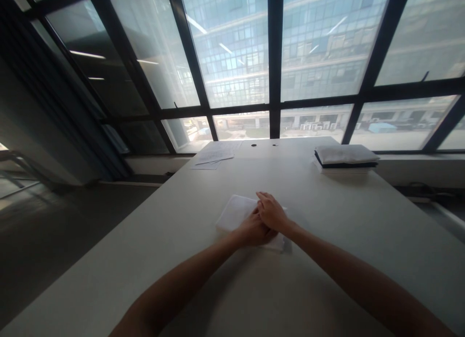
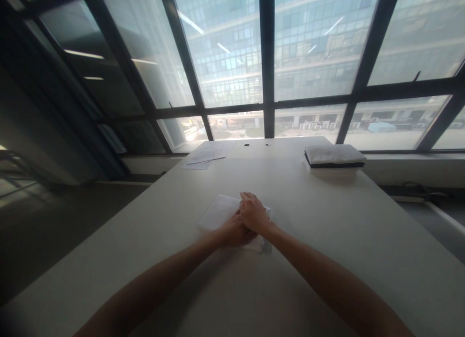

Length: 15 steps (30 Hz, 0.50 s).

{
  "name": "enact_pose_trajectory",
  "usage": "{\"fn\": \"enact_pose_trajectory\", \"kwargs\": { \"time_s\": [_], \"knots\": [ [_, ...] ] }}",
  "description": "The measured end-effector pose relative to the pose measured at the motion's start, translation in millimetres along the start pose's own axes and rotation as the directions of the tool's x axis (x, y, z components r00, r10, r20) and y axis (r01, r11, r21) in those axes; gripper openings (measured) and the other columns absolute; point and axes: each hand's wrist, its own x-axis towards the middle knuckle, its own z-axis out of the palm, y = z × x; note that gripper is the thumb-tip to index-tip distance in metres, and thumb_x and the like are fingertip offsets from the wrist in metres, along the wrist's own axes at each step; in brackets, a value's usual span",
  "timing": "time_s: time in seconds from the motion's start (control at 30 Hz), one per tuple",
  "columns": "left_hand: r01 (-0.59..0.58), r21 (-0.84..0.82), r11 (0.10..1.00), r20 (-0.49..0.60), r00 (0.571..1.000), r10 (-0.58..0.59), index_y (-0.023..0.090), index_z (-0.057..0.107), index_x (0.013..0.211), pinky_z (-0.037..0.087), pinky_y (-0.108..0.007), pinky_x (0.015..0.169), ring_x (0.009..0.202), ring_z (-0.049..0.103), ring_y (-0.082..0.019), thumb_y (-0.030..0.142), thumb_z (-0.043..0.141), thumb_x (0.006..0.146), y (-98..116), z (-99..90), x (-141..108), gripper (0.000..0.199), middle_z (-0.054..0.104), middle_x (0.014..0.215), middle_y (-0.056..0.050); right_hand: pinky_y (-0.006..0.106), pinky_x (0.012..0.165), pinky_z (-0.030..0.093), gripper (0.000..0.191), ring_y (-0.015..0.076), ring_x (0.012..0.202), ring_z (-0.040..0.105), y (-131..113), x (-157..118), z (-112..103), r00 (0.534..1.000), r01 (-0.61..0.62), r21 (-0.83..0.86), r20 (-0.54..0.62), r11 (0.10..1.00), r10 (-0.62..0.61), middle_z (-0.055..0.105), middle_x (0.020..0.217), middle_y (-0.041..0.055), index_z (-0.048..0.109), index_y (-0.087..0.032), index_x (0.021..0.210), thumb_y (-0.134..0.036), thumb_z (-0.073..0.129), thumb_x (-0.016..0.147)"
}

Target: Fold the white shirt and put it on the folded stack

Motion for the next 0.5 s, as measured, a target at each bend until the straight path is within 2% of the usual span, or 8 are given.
{"fn": "enact_pose_trajectory", "kwargs": {
  "time_s": [0.07,0.1,0.17,0.23,0.3,0.37,0.43,0.5],
  "knots": [
    [0.026,-0.012,1.000,-0.013,1.000,-0.026,0.029,0.061,0.140,0.019,-0.051,0.125,0.147,0.038,-0.034,0.028,0.067,0.089,-1.5,-2.4,-6.2,0.051,0.052,0.152,-0.008,0.040,0.118,0.033,0.049,0.0251,0.138,0.049,-6.5,-0.5,12.0,0.998,-0.034,-0.004,0.056,0.999,0.034,0.057,0.145,0.0185,0.058,-0.007,0.140,-0.029,0.036,0.102],
    [0.026,-0.011,1.000,-0.010,1.000,-0.026,0.028,0.065,0.137,0.022,-0.049,0.125,0.144,0.042,-0.034,0.028,0.066,0.090,-2.6,-5.3,-9.7,0.047,0.056,0.148,-0.009,0.041,0.119,0.033,0.051,0.0252,0.139,0.049,-5.0,-1.6,15.5,0.995,-0.058,0.000,0.076,0.998,0.058,0.057,0.146,0.0190,0.058,-0.006,0.140,-0.032,0.034,0.104],
    [-0.014,0.011,1.000,0.026,1.000,0.014,0.026,0.073,0.123,0.029,-0.045,0.123,0.135,0.052,-0.030,0.028,0.057,0.096,-5.7,-12.7,-17.8,0.032,0.066,0.135,-0.010,0.040,0.119,0.032,0.056,0.0249,0.140,0.047,3.7,-6.2,18.6,0.990,-0.105,-0.007,0.098,0.994,0.105,0.055,0.148,0.0197,0.055,-0.004,0.143,-0.036,0.028,0.106],
    [-0.049,0.065,0.997,0.047,0.998,0.046,0.027,0.075,0.117,0.028,-0.043,0.123,0.133,0.055,-0.026,0.030,0.046,0.102,-12.0,-21.6,-27.1,0.034,0.068,0.132,-0.009,0.041,0.121,0.027,0.059,0.0262,0.144,0.042,14.0,-14.1,18.6,0.988,-0.109,-0.067,0.103,0.992,0.115,0.051,0.151,0.0205,0.051,-0.001,0.146,-0.037,0.026,0.106],
    [-0.025,0.158,0.987,0.047,0.999,0.017,0.029,0.068,0.132,0.020,-0.044,0.126,0.143,0.045,-0.024,0.035,0.042,0.104,-23.9,-31.7,-36.4,0.038,0.059,0.145,-0.006,0.044,0.123,0.021,0.061,0.0287,0.148,0.036,20.7,-24.0,17.7,0.990,-0.065,-0.157,0.111,0.985,0.083,0.045,0.156,0.0204,0.047,-0.001,0.149,-0.040,0.028,0.106],
    [0.054,0.280,0.958,0.039,0.997,-0.067,0.028,0.049,0.151,0.013,-0.046,0.127,0.152,0.029,-0.024,0.042,0.040,0.105,-41.0,-42.5,-43.6,0.049,0.043,0.159,-0.004,0.046,0.125,0.017,0.064,0.0293,0.150,0.031,23.0,-33.1,16.9,0.990,-0.022,-0.225,0.129,0.974,0.052,0.040,0.159,0.0192,0.042,-0.002,0.153,-0.042,0.029,0.105],
    [0.145,0.393,0.908,0.033,0.985,-0.172,0.025,0.033,0.160,0.011,-0.046,0.127,0.155,0.020,-0.023,0.048,0.034,0.106,-60.2,-53.1,-48.0,0.058,0.031,0.165,-0.005,0.045,0.125,0.015,0.066,0.0290,0.151,0.029,23.0,-39.1,16.0,0.988,-0.013,-0.269,0.147,0.963,0.055,0.037,0.161,0.0189,0.038,-0.002,0.155,-0.044,0.029,0.104],
    [0.233,0.459,0.857,0.030,0.960,-0.277,0.022,0.028,0.162,0.014,-0.046,0.126,0.156,0.016,-0.023,0.049,0.027,0.107,-76.8,-63.0,-50.0,0.061,0.025,0.167,-0.006,0.045,0.125,0.014,0.069,0.0293,0.151,0.028,23.8,-42.8,15.0,0.983,-0.018,-0.303,0.168,0.953,0.072,0.035,0.162,0.0198,0.035,-0.001,0.156,-0.044,0.030,0.103]
  ]
}}
